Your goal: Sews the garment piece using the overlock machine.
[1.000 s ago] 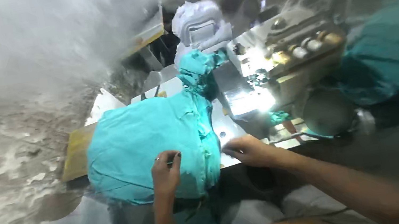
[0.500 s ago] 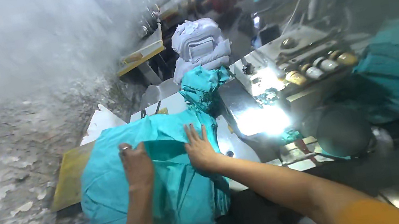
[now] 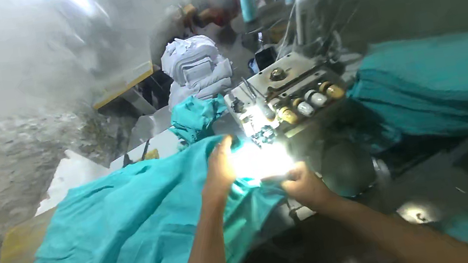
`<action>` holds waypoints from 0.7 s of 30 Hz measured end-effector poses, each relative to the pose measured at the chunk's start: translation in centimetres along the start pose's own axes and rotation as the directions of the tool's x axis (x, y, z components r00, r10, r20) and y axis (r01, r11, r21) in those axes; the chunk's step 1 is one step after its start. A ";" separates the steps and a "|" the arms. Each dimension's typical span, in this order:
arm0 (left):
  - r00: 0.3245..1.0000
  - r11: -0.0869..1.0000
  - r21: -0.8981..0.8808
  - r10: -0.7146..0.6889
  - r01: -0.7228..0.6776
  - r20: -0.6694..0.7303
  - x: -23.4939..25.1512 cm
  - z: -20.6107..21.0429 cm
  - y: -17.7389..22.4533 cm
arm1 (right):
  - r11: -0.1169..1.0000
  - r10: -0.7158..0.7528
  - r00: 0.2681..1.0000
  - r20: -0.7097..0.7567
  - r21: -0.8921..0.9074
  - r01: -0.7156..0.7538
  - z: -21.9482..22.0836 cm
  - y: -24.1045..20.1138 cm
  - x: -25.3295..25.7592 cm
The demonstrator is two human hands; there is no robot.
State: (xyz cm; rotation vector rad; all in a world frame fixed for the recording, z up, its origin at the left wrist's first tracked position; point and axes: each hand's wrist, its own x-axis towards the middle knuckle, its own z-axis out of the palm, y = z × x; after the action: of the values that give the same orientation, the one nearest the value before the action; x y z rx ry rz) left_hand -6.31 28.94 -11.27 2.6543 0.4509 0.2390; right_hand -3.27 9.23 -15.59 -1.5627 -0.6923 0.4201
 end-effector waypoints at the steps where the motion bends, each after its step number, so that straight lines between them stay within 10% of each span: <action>1: 0.996 0.996 0.086 -0.038 0.030 0.086 -0.7 0.4 1.5 | 0.998 0.053 0.998 0.043 0.020 -0.054 -1.2 0.7 -0.5; 6: 0.954 0.933 0.349 -0.180 0.089 0.239 -1.5 0.6 6.2 | 0.994 0.090 0.995 0.038 0.060 -0.092 -2.0 2.0 -1.8; 11: 0.960 0.991 0.123 -0.075 0.043 0.269 -0.5 0.2 4.1 | 0.992 -0.119 0.990 -0.071 0.037 0.122 -1.6 4.5 -0.6; 15: 0.996 0.999 -0.011 0.030 -0.031 -0.081 0.8 -3.7 1.3 | 0.893 -0.451 0.860 -0.238 -0.103 0.439 -1.8 9.0 -0.3; 18: 0.931 0.999 0.006 -0.043 0.048 -0.363 4.6 -3.5 -2.6 | 0.816 -0.264 0.960 -0.091 -0.551 0.172 -1.7 8.2 -0.5; 21: 0.941 0.998 0.046 -0.017 0.034 -0.338 8.5 -1.8 -6.4 | 0.695 -0.020 0.999 0.027 -0.718 0.034 -1.1 6.5 -0.2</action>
State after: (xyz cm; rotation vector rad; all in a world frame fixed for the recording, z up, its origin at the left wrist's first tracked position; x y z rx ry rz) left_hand -0.58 38.09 -11.74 2.6605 0.6055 0.6904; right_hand -1.54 8.26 -21.91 -2.2936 -0.9629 0.1255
